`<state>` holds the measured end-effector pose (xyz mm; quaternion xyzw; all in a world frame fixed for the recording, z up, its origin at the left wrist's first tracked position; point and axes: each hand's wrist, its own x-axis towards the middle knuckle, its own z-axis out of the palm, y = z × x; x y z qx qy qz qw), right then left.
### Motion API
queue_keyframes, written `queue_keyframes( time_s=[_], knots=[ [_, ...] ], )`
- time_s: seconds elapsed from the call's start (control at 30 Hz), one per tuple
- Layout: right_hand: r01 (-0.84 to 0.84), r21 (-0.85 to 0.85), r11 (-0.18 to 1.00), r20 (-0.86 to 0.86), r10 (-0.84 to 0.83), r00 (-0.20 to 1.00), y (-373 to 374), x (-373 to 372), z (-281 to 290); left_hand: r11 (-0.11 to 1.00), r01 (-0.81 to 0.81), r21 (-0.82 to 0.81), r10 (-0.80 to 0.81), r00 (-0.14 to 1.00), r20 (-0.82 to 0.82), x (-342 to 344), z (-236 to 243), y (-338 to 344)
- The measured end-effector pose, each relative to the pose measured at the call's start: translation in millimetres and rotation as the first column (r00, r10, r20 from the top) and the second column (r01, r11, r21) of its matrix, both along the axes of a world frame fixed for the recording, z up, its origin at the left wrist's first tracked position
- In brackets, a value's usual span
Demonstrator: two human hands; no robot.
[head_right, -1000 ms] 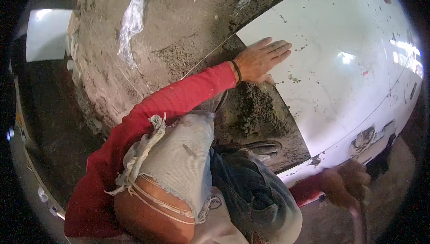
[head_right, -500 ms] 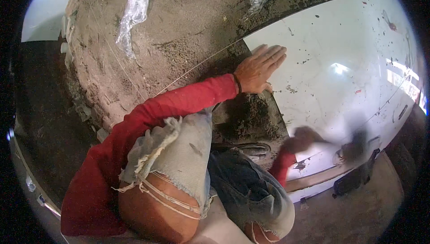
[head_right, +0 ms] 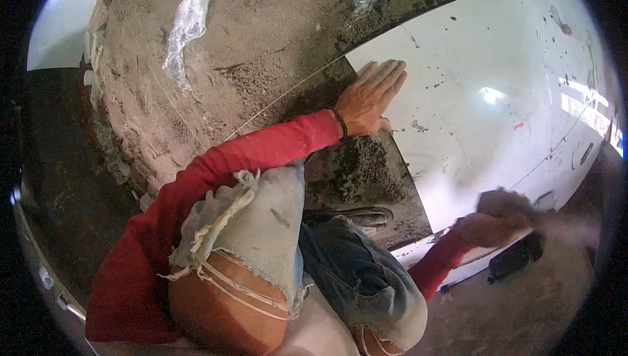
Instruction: The person wipes a large floor tile with a cloth, places spacers in the gaps between tiles, and taps the tile with a rubber mallet to set it into the mortar.
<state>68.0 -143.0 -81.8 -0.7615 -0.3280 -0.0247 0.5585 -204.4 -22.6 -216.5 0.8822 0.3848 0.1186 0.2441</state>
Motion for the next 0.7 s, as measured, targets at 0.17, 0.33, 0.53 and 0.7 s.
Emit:
queue_keyframes(
  time_s=[0.17,0.33,0.53,0.7],
  knots=[
    [0.136,-0.158,0.978,0.37,-0.069,0.926,-94,48,-117,1.0,0.021,-0.007,-0.02,0.999,0.031,22,7,0],
    [0.041,-0.371,0.928,0.315,0.084,0.945,-68,39,-89,0.999,-0.005,-0.044,0.005,1.0,0.014,12,2,1],
    [0.354,-0.002,0.935,0.946,-0.113,0.303,12,47,29,0.994,0.098,-0.049,-0.102,0.991,-0.091,27,11,17],
    [0.053,-0.488,0.871,0.503,0.232,0.833,-55,21,-113,0.993,0.117,0.011,-0.114,0.984,-0.135,33,12,16]
  ],
)
